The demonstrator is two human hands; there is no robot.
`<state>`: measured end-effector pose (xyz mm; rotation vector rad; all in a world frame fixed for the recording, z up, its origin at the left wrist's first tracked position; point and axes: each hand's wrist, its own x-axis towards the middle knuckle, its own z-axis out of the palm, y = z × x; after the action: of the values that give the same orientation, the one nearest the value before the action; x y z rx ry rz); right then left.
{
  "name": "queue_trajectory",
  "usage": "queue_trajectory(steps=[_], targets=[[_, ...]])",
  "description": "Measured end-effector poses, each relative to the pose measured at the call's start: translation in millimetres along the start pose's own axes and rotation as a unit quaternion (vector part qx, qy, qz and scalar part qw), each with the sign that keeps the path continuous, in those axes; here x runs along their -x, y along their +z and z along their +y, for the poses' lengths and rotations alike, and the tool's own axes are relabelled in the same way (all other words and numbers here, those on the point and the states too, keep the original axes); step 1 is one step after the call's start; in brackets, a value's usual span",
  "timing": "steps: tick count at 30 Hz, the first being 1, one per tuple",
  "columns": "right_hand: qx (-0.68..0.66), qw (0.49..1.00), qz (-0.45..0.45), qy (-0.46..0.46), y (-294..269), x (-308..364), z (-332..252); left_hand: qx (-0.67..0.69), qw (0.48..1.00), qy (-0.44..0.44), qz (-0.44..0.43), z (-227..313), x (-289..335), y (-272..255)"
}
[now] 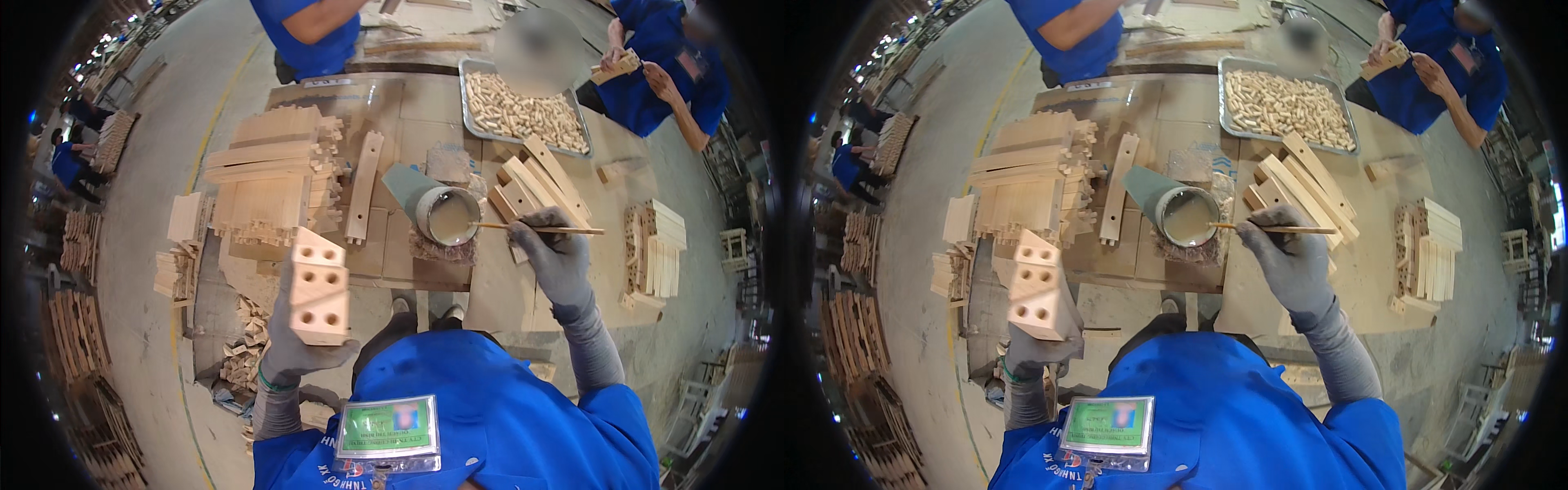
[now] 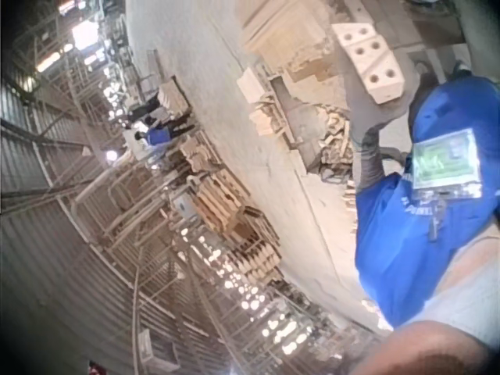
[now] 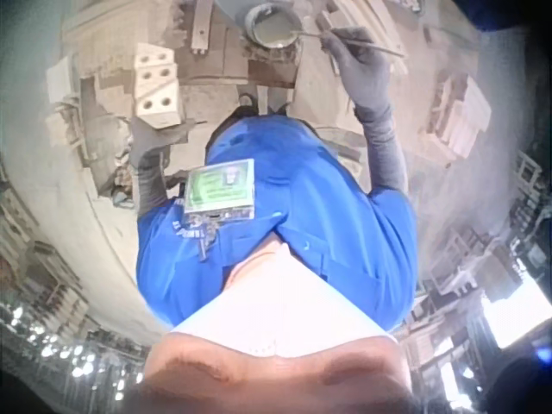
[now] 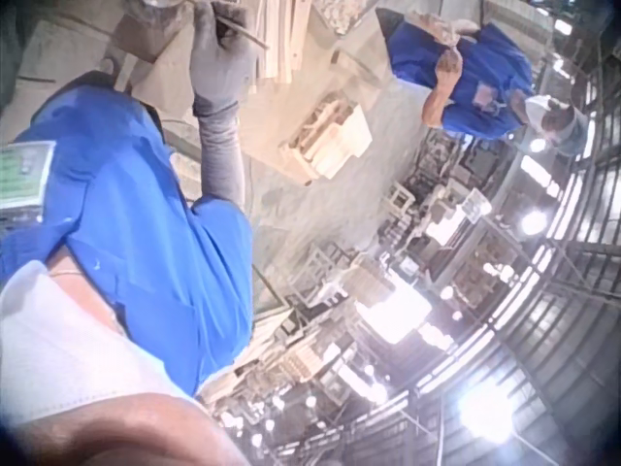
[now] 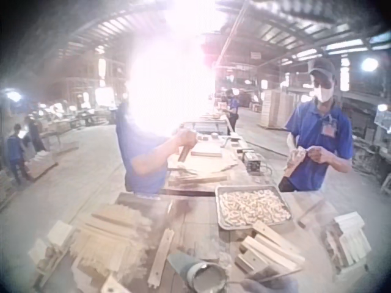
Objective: The person applies glue to the holes of small wooden blocks using a brush, then places the blocks into a cardboard box. The person repeats this process with multiple blocks throughout the clip.
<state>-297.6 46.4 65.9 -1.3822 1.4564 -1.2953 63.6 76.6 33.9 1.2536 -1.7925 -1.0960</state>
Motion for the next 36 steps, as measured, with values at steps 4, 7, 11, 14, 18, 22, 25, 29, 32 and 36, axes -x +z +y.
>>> queue_trajectory(steps=[4,7,11,14,18,22,25,29,32,36], targets=[[0.103,0.990,0.014,-0.090,23,-3,19,-0.066,0.994,0.084,-0.039,7,-16,11],[0.139,0.986,0.041,-0.078,36,7,20,-0.075,0.988,0.118,-0.065,-1,-32,17],[0.195,0.973,-0.005,-0.120,43,31,-4,-0.058,0.988,0.109,-0.093,-19,-40,23],[0.203,0.963,-0.050,-0.167,40,48,-16,-0.039,0.989,0.095,-0.103,-30,-44,26],[0.103,0.990,0.018,-0.091,39,55,-7,-0.027,0.987,0.101,-0.121,-33,-53,30],[0.064,0.995,0.015,-0.070,44,62,10,-0.020,0.987,0.098,-0.125,-33,-58,35],[0.051,0.992,0.067,-0.094,43,66,4,-0.033,0.986,0.081,-0.141,-26,-61,32],[0.097,0.994,0.007,-0.048,47,59,4,-0.020,0.987,0.075,-0.141,-32,-58,34],[0.043,0.999,0.014,-0.021,51,61,11,-0.008,0.986,0.080,-0.149,-31,-57,34],[0.021,0.998,0.051,-0.027,52,57,1,0.002,0.986,0.083,-0.141,-28,-52,39]])
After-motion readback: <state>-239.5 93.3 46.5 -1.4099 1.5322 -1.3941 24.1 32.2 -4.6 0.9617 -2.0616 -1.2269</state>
